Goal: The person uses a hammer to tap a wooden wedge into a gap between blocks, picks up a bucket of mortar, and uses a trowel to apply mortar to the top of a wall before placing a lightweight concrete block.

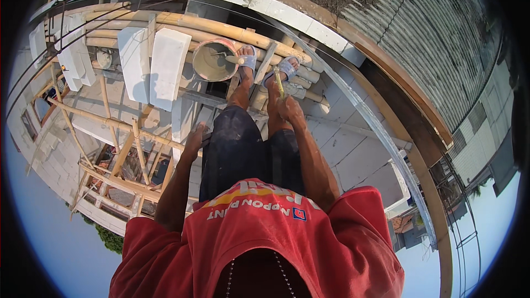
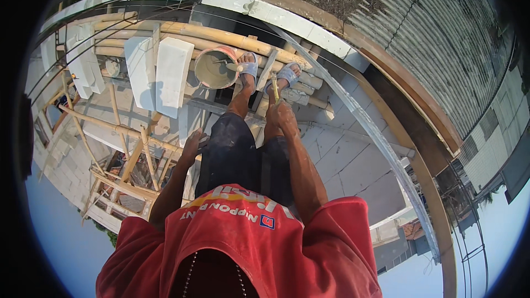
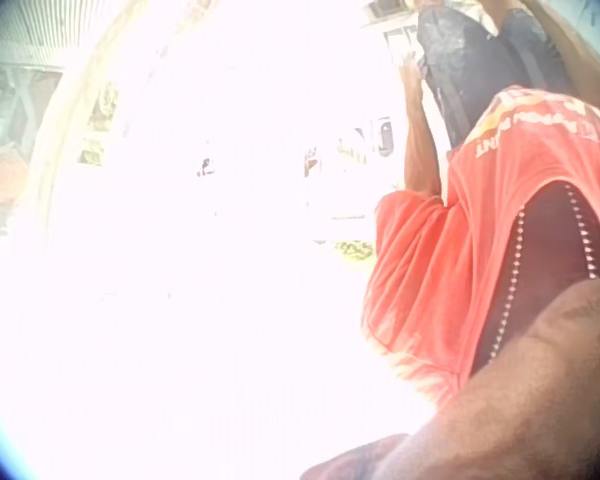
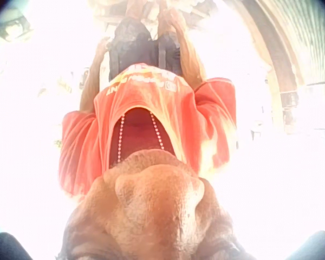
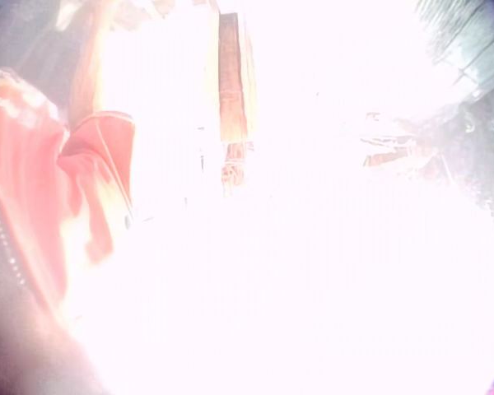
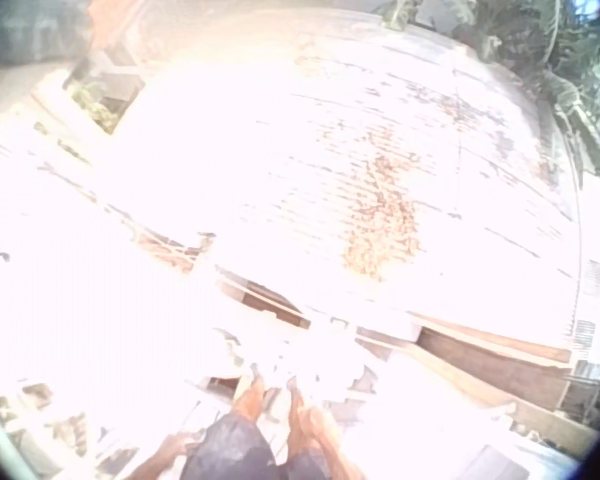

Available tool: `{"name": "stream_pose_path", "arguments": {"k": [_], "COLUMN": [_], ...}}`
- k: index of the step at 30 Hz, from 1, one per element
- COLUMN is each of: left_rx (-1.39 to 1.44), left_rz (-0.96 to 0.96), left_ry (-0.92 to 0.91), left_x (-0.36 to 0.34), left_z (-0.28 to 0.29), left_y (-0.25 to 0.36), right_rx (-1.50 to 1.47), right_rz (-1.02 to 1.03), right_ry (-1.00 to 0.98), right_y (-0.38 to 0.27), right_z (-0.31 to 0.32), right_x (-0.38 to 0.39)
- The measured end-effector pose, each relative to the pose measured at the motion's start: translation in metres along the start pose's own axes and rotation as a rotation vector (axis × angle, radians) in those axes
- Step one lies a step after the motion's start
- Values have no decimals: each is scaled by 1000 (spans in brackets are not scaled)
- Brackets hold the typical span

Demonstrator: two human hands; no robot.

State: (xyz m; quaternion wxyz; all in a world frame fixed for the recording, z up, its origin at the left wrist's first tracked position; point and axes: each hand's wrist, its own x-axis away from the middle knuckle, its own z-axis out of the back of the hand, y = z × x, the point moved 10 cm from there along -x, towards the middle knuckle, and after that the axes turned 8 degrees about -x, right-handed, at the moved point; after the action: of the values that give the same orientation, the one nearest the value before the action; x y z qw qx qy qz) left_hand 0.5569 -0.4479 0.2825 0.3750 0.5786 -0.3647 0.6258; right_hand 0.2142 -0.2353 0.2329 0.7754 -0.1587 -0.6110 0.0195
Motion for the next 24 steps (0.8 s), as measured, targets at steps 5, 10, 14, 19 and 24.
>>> {"name": "stream_pose_path", "arguments": {"k": [5, 10, 14, 19, 24], "left_rx": [7, -79, -486, -347, -161], "left_rz": [40, -10, -85, -64, -109], "left_ry": [-51, -308, -95, -49, 8], "left_x": [8, 21, 25, 24, 40], "left_z": [-25, -91, -114, -129, -135], "left_y": [30, 76, 89, 88, 87], "right_rx": [-53, -30, 27, 34, 40], "right_rz": [16, -37, 53, -93, -120], "right_ry": [162, 50, -84, -85, -113], "right_y": [-13, 9, -10, 20, 6], "right_z": [6, -5, -6, 7, 16], "right_x": [-7, -25, -20, -23, -17]}}
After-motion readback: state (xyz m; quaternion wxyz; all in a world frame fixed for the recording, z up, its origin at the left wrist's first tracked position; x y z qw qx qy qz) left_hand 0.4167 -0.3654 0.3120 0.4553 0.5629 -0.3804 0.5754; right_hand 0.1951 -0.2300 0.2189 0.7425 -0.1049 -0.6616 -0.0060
